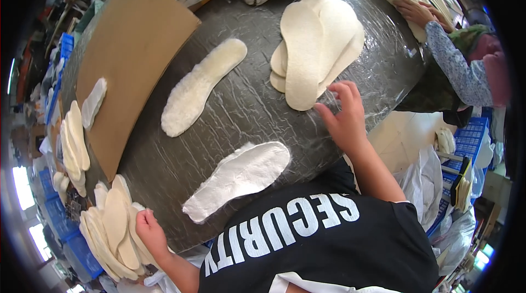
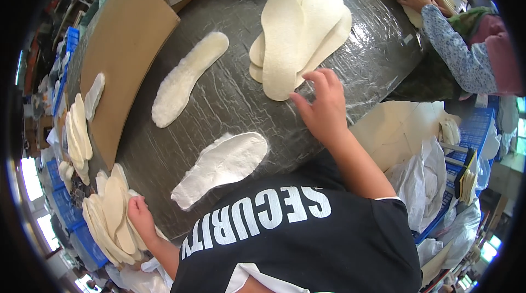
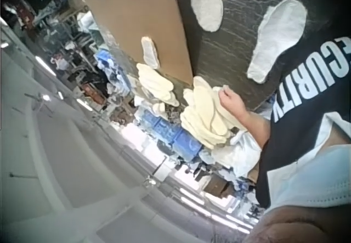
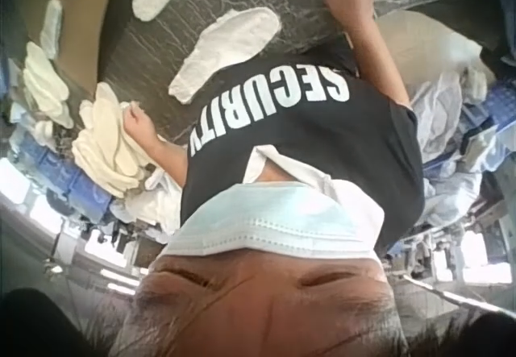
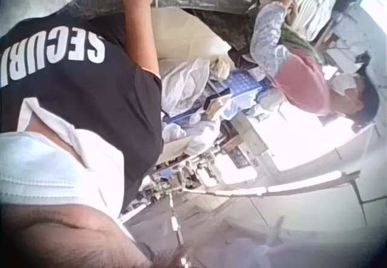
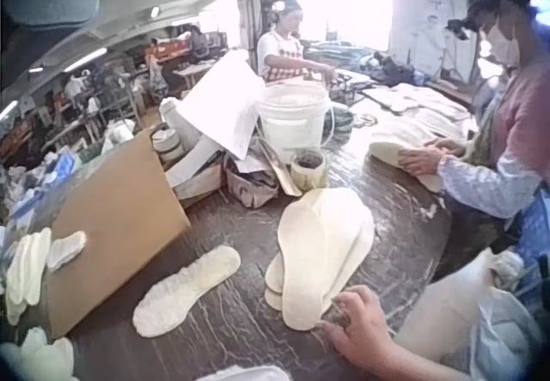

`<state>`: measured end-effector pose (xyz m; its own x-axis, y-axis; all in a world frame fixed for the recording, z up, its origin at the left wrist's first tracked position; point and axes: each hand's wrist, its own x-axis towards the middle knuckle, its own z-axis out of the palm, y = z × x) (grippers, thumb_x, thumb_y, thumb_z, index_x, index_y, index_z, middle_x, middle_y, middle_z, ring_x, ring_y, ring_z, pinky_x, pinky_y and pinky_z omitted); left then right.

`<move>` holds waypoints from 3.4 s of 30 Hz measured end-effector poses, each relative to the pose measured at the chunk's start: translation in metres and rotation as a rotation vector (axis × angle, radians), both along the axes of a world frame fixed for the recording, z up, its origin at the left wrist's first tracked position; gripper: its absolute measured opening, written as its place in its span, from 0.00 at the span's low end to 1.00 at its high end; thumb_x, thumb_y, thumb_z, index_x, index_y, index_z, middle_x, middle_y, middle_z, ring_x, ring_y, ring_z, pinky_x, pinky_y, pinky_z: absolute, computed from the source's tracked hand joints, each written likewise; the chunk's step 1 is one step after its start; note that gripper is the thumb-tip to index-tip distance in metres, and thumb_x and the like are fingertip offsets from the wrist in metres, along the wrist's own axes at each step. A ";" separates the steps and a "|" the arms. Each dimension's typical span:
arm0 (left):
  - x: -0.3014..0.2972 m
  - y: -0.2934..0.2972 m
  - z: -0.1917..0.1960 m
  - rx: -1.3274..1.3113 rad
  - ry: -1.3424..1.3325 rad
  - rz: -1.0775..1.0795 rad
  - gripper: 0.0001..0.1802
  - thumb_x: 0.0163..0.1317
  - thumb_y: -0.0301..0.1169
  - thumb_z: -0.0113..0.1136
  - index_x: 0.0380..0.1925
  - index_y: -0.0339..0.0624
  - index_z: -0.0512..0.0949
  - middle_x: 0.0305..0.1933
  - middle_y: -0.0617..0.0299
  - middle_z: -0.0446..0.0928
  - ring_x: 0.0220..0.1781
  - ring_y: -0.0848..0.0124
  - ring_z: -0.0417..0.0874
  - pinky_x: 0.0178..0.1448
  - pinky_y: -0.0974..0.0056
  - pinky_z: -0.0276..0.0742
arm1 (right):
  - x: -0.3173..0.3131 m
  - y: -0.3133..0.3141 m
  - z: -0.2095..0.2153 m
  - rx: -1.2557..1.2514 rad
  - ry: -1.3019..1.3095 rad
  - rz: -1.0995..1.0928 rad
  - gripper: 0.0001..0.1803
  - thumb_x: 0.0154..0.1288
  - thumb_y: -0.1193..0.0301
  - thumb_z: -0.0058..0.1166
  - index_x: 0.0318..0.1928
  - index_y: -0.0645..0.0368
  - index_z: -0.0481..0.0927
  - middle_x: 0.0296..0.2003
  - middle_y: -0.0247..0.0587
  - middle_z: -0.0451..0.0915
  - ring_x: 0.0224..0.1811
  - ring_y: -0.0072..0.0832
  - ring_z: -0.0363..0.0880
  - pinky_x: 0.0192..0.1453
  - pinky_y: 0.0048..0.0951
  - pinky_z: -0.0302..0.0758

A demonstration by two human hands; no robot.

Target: The worker pairs and stacks padded shoe insoles at a manufacturing station.

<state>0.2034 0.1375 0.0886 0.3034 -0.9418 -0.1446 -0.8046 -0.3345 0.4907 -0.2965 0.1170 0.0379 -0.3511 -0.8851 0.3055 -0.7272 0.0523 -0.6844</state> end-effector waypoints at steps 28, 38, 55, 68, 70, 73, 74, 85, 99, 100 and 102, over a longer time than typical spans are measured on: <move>-0.341 -0.175 0.035 0.668 1.581 -0.686 0.61 0.50 0.75 0.57 0.66 0.29 0.59 0.57 0.41 0.74 0.54 0.54 0.82 0.54 0.57 0.83 | 0.037 -0.034 0.047 -0.626 0.054 0.576 0.18 0.52 0.65 0.57 0.42 0.63 0.78 0.50 0.47 0.78 0.49 0.39 0.80 0.53 0.37 0.78; -0.196 -0.131 0.083 0.232 1.232 -0.626 0.59 0.51 0.65 0.65 0.63 0.19 0.59 0.52 0.39 0.72 0.26 0.74 0.72 0.26 0.74 0.64 | 0.020 0.007 0.027 -0.329 -0.309 0.241 0.32 0.56 0.74 0.65 0.63 0.60 0.72 0.50 0.48 0.77 0.45 0.38 0.80 0.47 0.35 0.79; -0.178 -0.032 0.059 -0.014 0.048 -0.983 0.40 0.31 0.52 0.80 0.40 0.34 0.78 0.51 0.47 0.74 0.47 0.50 0.78 0.51 0.53 0.78 | 0.031 0.049 0.013 0.816 -1.284 0.472 0.24 0.77 0.77 0.36 0.71 0.62 0.62 0.39 0.41 0.77 0.32 0.23 0.81 0.35 0.23 0.80; -0.188 -0.037 0.039 -0.091 -0.142 -1.154 0.35 0.35 0.49 0.79 0.38 0.34 0.80 0.49 0.51 0.76 0.45 0.52 0.77 0.46 0.54 0.77 | 0.029 0.045 0.009 0.758 -1.195 0.582 0.24 0.74 0.77 0.36 0.68 0.68 0.65 0.36 0.46 0.78 0.29 0.28 0.80 0.36 0.30 0.79; -0.189 -0.038 0.039 -0.081 -0.145 -1.150 0.35 0.35 0.48 0.79 0.38 0.34 0.80 0.49 0.50 0.76 0.46 0.52 0.77 0.47 0.54 0.77 | 0.028 0.044 0.010 0.761 -1.202 0.582 0.24 0.73 0.77 0.37 0.68 0.69 0.65 0.36 0.46 0.78 0.29 0.28 0.80 0.36 0.30 0.79; -0.189 -0.037 0.038 -0.067 -0.150 -1.133 0.35 0.34 0.47 0.79 0.39 0.33 0.80 0.49 0.49 0.76 0.47 0.51 0.76 0.48 0.53 0.77 | 0.028 0.043 0.009 0.769 -1.210 0.585 0.24 0.73 0.77 0.37 0.68 0.69 0.65 0.35 0.45 0.78 0.29 0.28 0.79 0.37 0.29 0.78; -0.189 -0.037 0.037 -0.064 -0.151 -1.126 0.35 0.34 0.47 0.79 0.39 0.33 0.80 0.49 0.49 0.76 0.47 0.51 0.76 0.48 0.53 0.77 | 0.028 0.043 0.009 0.767 -1.213 0.581 0.24 0.73 0.77 0.37 0.68 0.69 0.65 0.35 0.45 0.78 0.29 0.28 0.79 0.37 0.29 0.78; -0.190 -0.038 0.036 -0.053 -0.152 -1.119 0.36 0.33 0.47 0.79 0.40 0.33 0.80 0.49 0.49 0.76 0.48 0.51 0.76 0.49 0.53 0.77 | 0.029 0.045 0.007 0.760 -1.246 0.577 0.24 0.73 0.77 0.36 0.68 0.70 0.65 0.35 0.44 0.78 0.28 0.26 0.79 0.36 0.29 0.78; -0.200 -0.044 0.032 -0.034 -0.182 -1.157 0.36 0.34 0.48 0.79 0.40 0.33 0.80 0.50 0.48 0.75 0.47 0.49 0.76 0.49 0.52 0.77 | 0.028 0.043 0.005 0.804 -1.298 0.570 0.24 0.78 0.75 0.36 0.71 0.65 0.61 0.37 0.38 0.76 0.30 0.21 0.77 0.35 0.23 0.78; -0.201 -0.044 0.032 -0.035 -0.184 -1.156 0.36 0.34 0.48 0.79 0.40 0.33 0.80 0.50 0.48 0.75 0.47 0.49 0.76 0.49 0.52 0.77 | 0.028 0.043 0.004 0.801 -1.322 0.565 0.25 0.77 0.75 0.35 0.72 0.64 0.60 0.37 0.38 0.76 0.30 0.21 0.77 0.35 0.23 0.78; -0.203 -0.045 0.030 -0.036 -0.172 -1.147 0.36 0.34 0.48 0.79 0.40 0.34 0.79 0.51 0.47 0.75 0.47 0.49 0.76 0.49 0.52 0.77 | 0.028 0.044 0.005 0.785 -1.395 0.512 0.24 0.77 0.76 0.36 0.71 0.64 0.61 0.37 0.38 0.76 0.30 0.21 0.78 0.34 0.23 0.78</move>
